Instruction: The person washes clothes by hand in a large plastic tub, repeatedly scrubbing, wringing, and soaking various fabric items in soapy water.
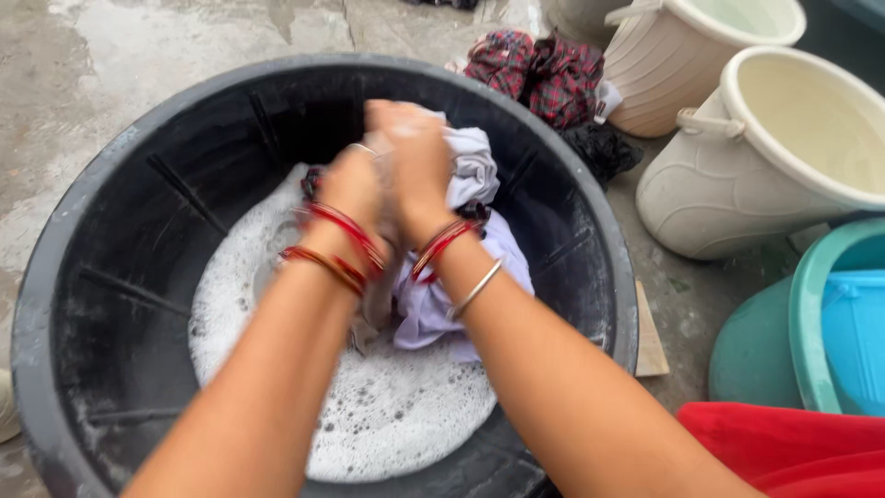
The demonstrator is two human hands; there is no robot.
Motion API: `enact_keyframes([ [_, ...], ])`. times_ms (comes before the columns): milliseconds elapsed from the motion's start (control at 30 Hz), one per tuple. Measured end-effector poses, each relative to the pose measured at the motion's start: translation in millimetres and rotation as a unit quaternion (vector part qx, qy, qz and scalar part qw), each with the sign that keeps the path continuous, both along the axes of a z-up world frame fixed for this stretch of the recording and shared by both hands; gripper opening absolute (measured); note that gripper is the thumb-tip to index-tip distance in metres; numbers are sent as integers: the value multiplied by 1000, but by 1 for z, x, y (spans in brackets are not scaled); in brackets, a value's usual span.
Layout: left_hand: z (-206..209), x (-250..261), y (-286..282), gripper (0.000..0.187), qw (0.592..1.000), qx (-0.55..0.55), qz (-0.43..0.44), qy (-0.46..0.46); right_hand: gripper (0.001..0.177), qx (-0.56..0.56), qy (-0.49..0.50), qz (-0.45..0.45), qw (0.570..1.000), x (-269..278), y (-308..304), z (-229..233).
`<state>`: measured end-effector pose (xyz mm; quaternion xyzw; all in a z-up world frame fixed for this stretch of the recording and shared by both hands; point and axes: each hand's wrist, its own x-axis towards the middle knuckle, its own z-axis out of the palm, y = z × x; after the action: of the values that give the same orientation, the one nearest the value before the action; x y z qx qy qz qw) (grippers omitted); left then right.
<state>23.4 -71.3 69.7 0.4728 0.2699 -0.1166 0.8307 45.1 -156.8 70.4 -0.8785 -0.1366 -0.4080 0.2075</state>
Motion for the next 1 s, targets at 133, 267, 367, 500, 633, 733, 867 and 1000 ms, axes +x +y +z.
enact_keyframes([
  [133,-17,0,-5,30,994,100,-23,-39,33,453,208,71,864,1,-6,-22],
  [267,-14,19,66,13,991,-123,18,-47,44,302,236,37,923,-48,72,-15],
  [367,6,6,75,9,993,-103,51,-37,42,291,288,21,912,-48,74,3],
  [500,5,1,12,19,995,-22,-15,-92,38,243,234,-5,941,6,20,10],
  [633,-6,20,20,14,989,-61,17,-135,27,226,28,194,954,-12,20,-3],
  [733,-3,37,74,21,994,-8,79,-76,26,213,20,143,966,-31,65,-5],
  [867,-13,19,43,24,994,-25,62,-83,32,316,171,83,930,4,23,6],
  [1000,-27,3,-4,26,993,-16,13,-115,37,345,210,-57,913,2,7,5],
])
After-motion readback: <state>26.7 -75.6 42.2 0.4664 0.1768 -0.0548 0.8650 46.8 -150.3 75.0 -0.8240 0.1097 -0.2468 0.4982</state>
